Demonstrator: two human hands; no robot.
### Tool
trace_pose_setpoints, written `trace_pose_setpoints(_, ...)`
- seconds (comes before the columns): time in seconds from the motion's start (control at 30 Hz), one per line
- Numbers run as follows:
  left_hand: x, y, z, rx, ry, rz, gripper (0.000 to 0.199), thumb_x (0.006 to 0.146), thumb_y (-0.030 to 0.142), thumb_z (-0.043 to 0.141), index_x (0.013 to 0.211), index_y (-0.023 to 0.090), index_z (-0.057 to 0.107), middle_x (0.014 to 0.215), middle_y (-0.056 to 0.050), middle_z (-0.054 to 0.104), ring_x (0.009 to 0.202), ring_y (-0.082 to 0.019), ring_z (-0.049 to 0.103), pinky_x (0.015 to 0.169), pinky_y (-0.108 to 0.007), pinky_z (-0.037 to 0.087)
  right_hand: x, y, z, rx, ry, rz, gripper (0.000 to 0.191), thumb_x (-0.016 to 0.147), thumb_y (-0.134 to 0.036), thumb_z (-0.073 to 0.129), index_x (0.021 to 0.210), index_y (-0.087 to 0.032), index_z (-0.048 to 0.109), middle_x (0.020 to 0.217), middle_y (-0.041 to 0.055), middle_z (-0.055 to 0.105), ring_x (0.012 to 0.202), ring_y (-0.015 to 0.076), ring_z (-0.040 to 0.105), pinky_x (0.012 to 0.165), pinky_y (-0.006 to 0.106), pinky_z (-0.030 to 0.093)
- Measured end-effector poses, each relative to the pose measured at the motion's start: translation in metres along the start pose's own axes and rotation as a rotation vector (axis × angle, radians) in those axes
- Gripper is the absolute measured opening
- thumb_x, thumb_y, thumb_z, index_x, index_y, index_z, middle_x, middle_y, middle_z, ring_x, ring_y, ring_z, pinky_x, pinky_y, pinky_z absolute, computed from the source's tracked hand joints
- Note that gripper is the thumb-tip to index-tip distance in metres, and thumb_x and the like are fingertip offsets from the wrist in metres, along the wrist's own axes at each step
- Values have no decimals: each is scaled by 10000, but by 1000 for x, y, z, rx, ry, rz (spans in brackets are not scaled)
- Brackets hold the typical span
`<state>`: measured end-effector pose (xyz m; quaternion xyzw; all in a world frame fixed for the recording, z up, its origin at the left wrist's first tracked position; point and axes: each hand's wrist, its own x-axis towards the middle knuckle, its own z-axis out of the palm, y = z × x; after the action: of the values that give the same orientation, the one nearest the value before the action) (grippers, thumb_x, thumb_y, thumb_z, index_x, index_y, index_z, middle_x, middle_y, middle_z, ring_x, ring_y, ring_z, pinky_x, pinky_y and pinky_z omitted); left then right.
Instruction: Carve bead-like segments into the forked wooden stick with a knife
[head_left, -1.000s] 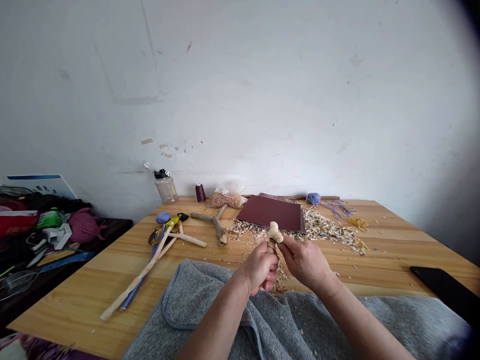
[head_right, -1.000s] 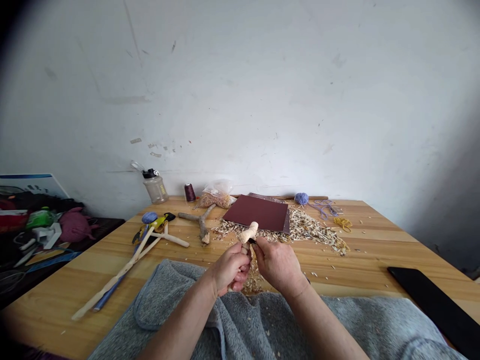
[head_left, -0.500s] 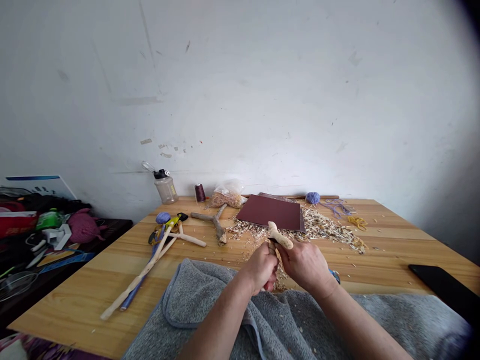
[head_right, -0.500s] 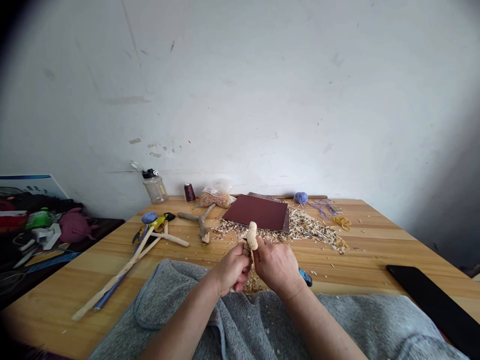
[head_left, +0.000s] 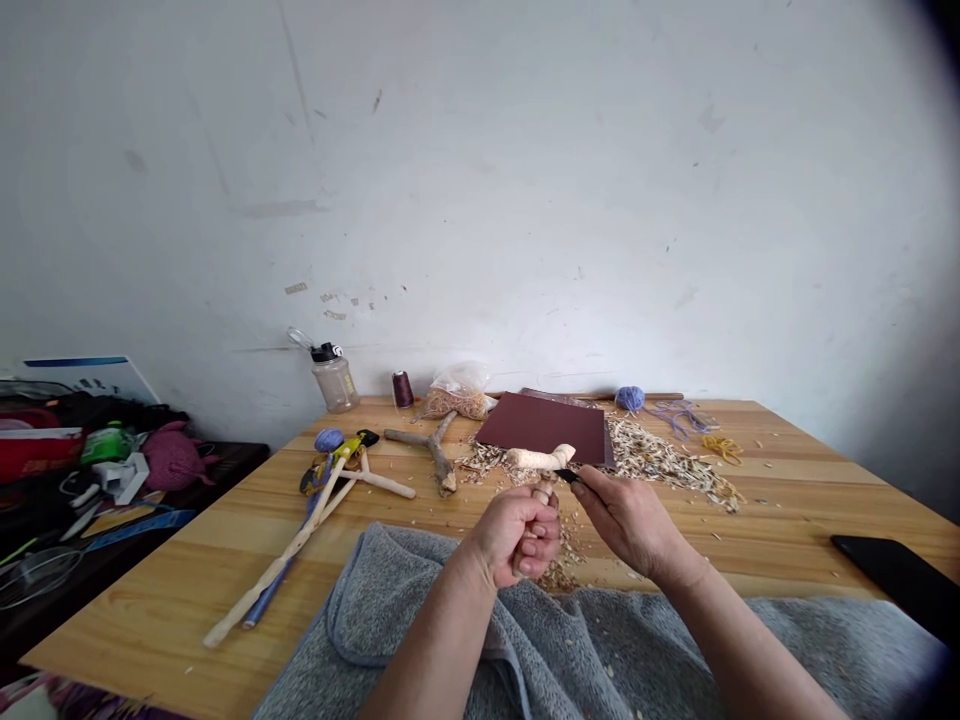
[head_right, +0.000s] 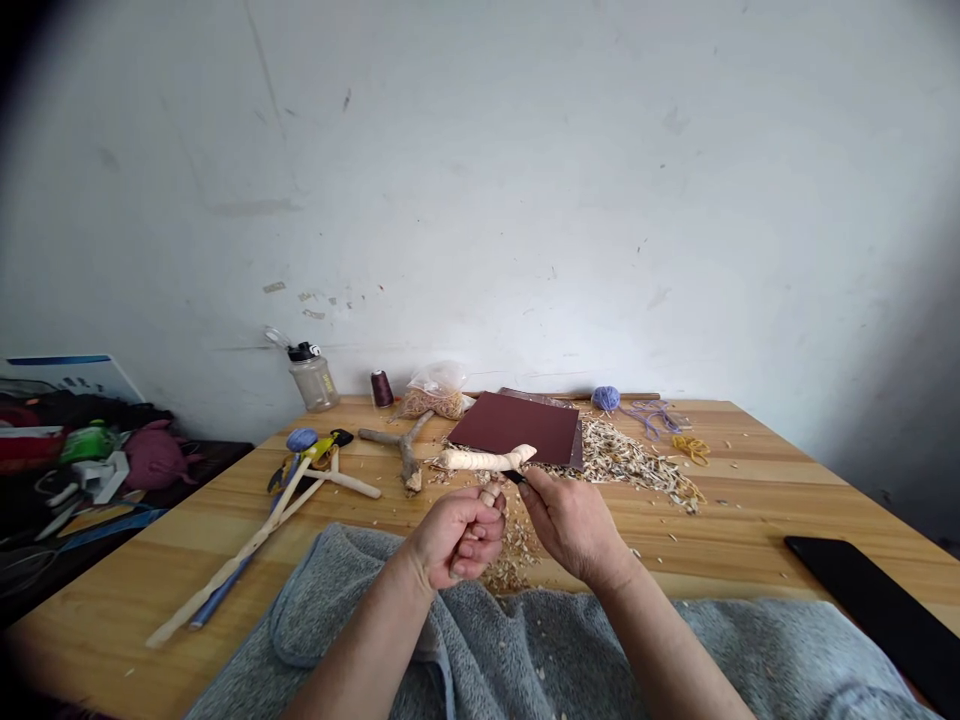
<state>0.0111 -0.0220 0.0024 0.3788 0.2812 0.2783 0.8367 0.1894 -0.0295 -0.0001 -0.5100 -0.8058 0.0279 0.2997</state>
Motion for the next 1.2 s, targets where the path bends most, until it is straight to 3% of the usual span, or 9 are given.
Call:
trace_pose_setpoints(0.5,2,-2,-1,-30,34,14,223,623,137,544,725,221,365,520,96,302,332,-28,206,308,-139,101,-3,-6,9,-234,45,23,278,921,-348,327,759,-222,513,611,-11,612,511,124,531,503,259,196)
trace_pose_setpoints(0.8,0,-2,10,145,221,5,262,562,142,478,746,242,321,528,96,341,336,-29,226,335,-143,136,-3,-12,11,-303,-28,102,250,917,-322,333,797,-229,532,655,1,658,525,137,568,498,275,159)
trace_pose_setpoints(1.03,11,-17,18,230,354,43,243,564,167,472,758,243,348,513,99,345,331,-28,235,341,-136,143,-3,-16,15,-369,-51,138,235,914,-316,329,908,-268,559,667,-3,663,521,151,569,496,281,127)
trace_pose_setpoints(1.2,13,-16,15,101,283,81,216,550,168,499,684,220,339,510,88,349,329,-25,249,319,-139,132,-2,-10,14,-272,17,53,256,923,-326,327,830,-230,545,666,-5,646,530,126,554,499,262,177)
